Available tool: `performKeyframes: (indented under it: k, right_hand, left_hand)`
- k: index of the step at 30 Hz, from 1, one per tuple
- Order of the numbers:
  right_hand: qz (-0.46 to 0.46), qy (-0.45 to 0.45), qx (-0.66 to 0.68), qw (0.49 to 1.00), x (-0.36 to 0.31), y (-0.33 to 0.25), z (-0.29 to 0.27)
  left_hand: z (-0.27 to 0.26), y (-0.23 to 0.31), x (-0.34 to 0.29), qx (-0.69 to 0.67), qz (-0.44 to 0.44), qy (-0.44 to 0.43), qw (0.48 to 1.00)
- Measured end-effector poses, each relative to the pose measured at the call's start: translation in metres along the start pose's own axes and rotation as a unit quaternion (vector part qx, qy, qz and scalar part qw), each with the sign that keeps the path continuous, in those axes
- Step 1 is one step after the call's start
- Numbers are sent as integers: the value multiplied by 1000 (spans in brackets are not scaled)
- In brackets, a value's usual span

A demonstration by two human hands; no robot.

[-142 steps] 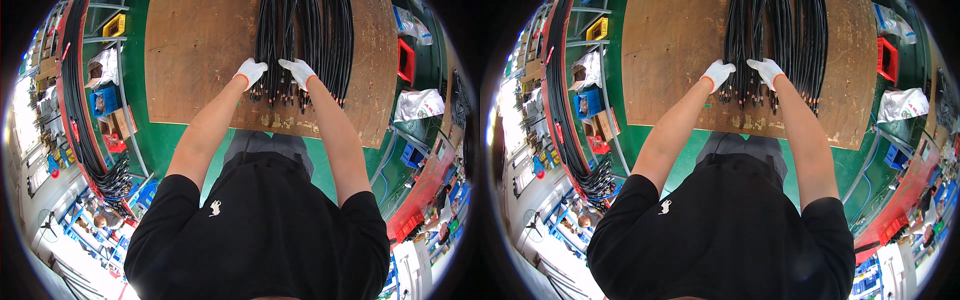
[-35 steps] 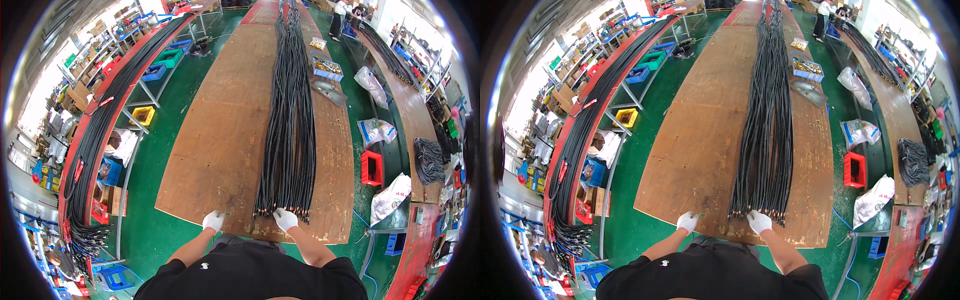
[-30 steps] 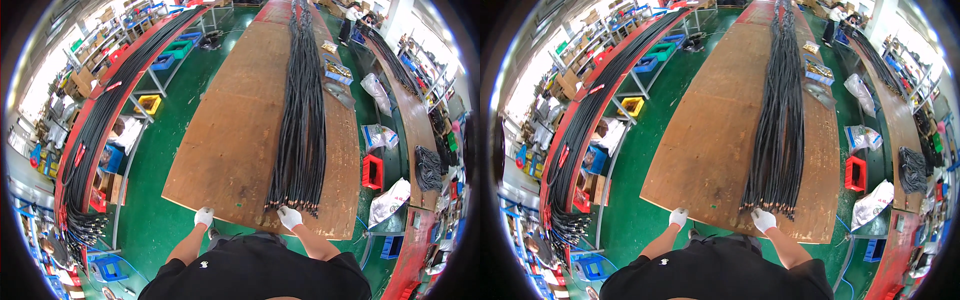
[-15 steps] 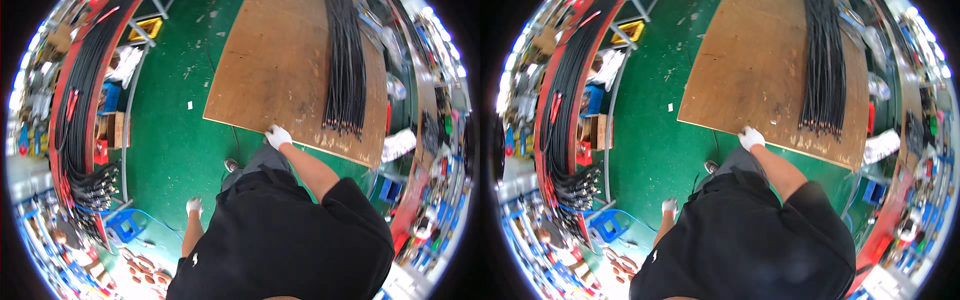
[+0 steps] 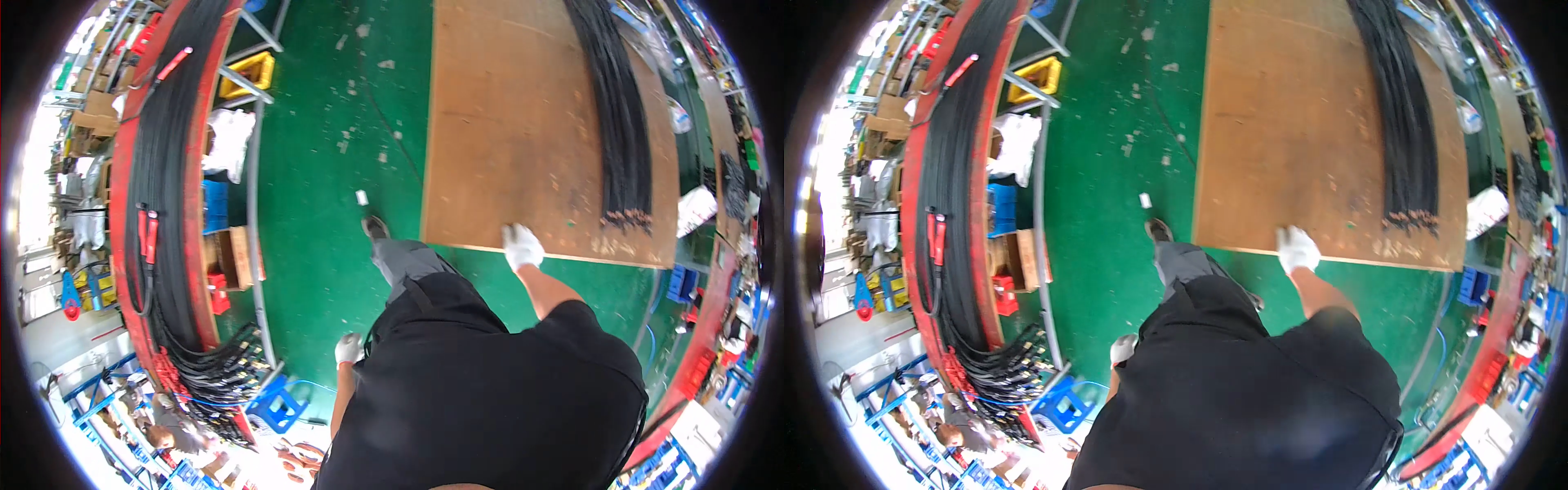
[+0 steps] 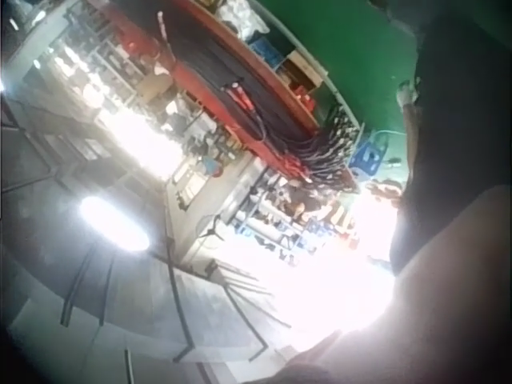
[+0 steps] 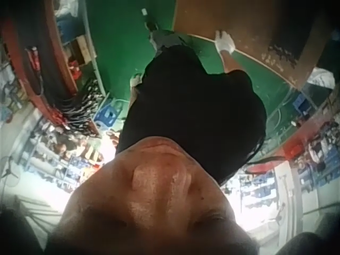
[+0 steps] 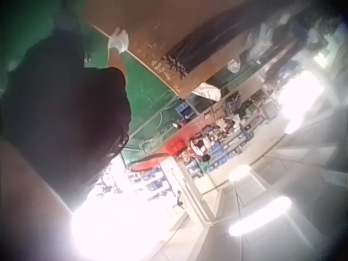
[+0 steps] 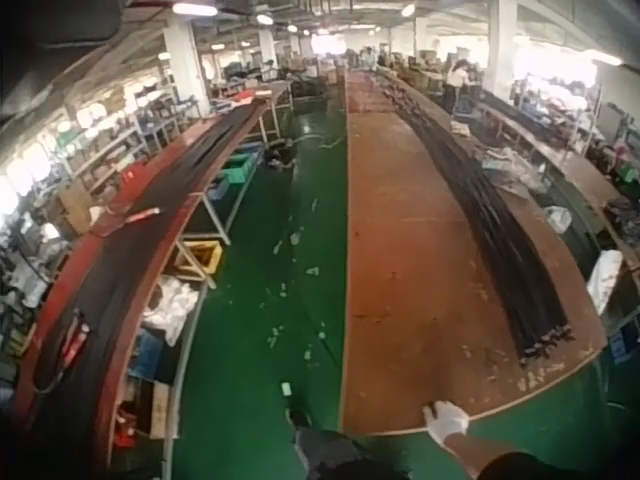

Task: The person sorts and arranges bundles of black cables on a workbench by hand.

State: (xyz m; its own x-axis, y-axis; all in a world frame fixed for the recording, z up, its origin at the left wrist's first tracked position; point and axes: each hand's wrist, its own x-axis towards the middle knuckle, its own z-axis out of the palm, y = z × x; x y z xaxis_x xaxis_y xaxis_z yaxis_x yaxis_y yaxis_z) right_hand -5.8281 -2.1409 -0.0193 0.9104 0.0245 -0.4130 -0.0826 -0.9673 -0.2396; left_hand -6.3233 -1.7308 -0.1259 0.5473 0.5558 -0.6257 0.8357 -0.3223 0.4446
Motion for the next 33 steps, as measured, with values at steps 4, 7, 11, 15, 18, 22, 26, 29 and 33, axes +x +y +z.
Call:
performKeyframes:
  k: [4,7,11,15,18,22,26,29,33]
  right_hand:
    - [259,64,21,963,25,14,6]
    - [258,123,94,954,78,-68,15]
    - [82,106,178,975,151,-207,8]
    - [-72,12,184,980,205,-344,-39]
    - [-112,27,231,966,253,-404,-42]
    - [-61,-10,140,988,313,-428,-27]
    - [36,-39,32,998,368,-366,14]
    - [182,-47,180,965,406,-414,-20]
    - [227,9,308,924,462,-457,-57]
  left_hand:
    - [-115,217,96,-46,-31,-60,997]
    - [-192,188,183,-276,-37,-22,960]
    - [-285,212,285,-382,-106,0,918]
    - [-325,219,370,-314,-149,-37,937]
    - [-327,249,425,-229,-158,-88,957]
    - [-324,287,498,-303,-143,-89,938]
    - [-364,313,604,-142,-29,-182,973]
    - [-397,337,663,-18,-74,-274,959]
    - [-461,478,808,76,-105,-273,953]
